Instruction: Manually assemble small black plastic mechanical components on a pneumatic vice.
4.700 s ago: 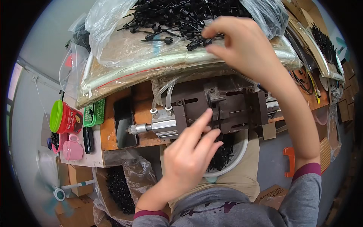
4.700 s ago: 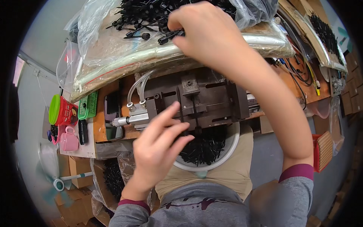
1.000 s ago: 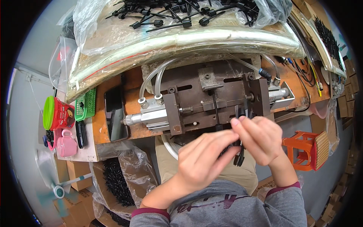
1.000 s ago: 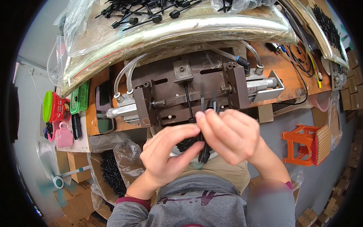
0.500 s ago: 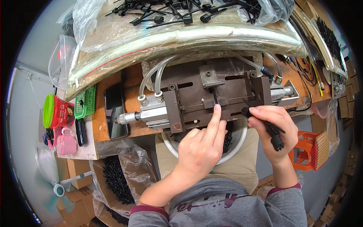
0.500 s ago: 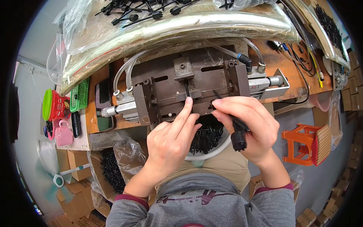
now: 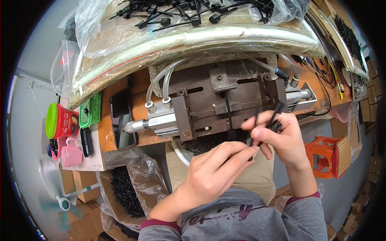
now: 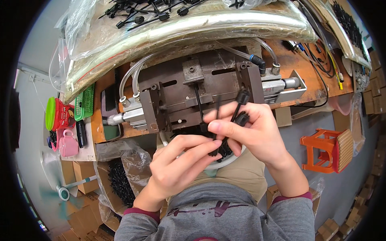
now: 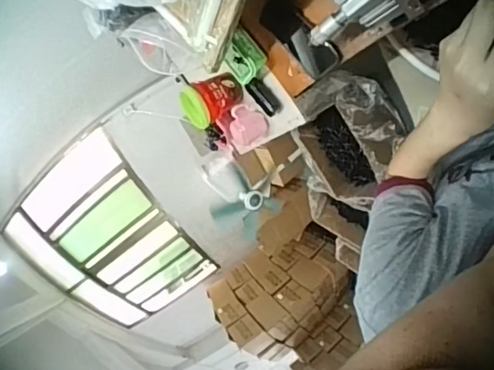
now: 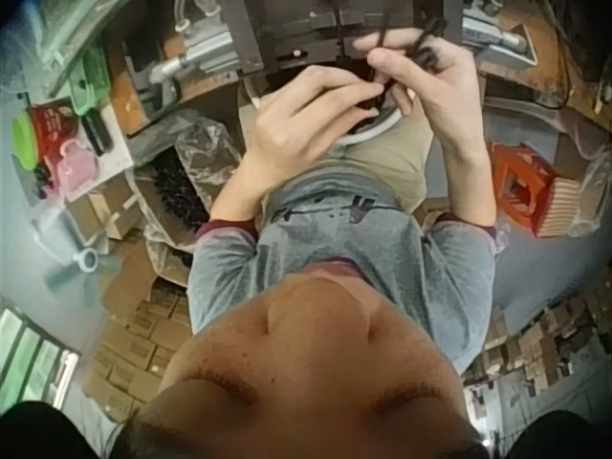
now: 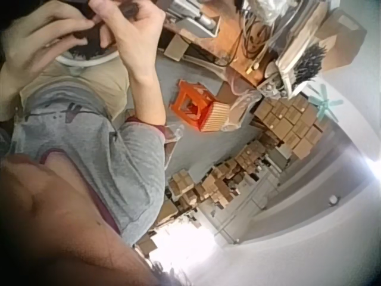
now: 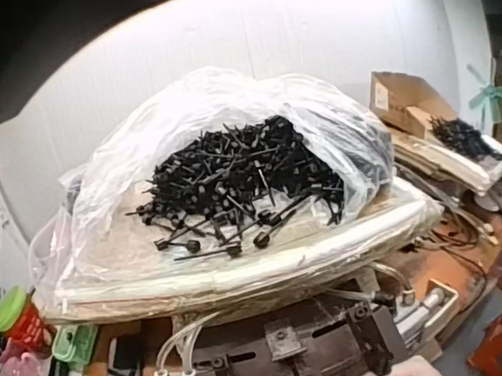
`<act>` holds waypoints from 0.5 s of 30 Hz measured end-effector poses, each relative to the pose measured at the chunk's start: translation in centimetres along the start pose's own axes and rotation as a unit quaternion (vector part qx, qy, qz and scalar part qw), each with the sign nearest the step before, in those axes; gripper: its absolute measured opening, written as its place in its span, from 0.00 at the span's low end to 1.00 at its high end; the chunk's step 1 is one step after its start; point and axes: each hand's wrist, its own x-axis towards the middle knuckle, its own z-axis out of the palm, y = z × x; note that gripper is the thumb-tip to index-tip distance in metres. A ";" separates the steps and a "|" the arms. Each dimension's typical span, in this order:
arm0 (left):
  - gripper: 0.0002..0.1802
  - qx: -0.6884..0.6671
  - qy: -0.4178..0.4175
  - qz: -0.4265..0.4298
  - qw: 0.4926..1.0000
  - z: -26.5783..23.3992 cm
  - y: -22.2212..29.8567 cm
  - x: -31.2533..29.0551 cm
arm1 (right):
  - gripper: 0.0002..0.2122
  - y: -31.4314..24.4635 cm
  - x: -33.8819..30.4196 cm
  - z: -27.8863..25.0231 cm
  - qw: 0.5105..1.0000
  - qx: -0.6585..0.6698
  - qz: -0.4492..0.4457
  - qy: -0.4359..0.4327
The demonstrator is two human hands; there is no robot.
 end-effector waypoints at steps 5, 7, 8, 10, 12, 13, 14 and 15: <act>0.20 0.153 0.028 -0.025 0.988 0.7 -0.8 -0.5 | 0.09 0.2 -0.6 -0.8 0.970 -0.128 -0.187 0.088; 0.18 0.199 0.018 -0.012 0.980 1.8 -1.9 -0.9 | 0.09 0.3 -0.6 -0.2 0.957 -0.150 -0.228 0.103; 0.17 0.222 0.013 -0.006 0.975 2.2 -2.2 -1.0 | 0.09 0.4 -0.7 0.2 0.949 -0.161 -0.248 0.110; 0.17 0.229 -0.011 -0.016 0.973 2.6 -2.4 -0.6 | 0.09 0.4 -1.2 0.3 0.928 -0.216 -0.275 0.128; 0.17 0.227 -0.026 -0.028 0.973 2.6 -2.4 0.0 | 0.10 0.7 -1.0 -0.1 0.871 -0.320 -0.341 0.151; 0.17 0.220 -0.026 -0.030 0.975 2.6 -2.4 0.0 | 0.13 0.7 -1.1 -0.3 0.821 -0.403 -0.375 0.152; 0.16 0.213 -0.027 -0.032 0.976 2.5 -2.4 0.0 | 0.14 0.8 -0.9 -0.5 0.798 -0.425 -0.401 0.146; 0.16 0.206 -0.028 -0.033 0.978 2.5 -2.5 0.0 | 0.15 1.0 -0.7 -0.7 0.774 -0.447 -0.426 0.140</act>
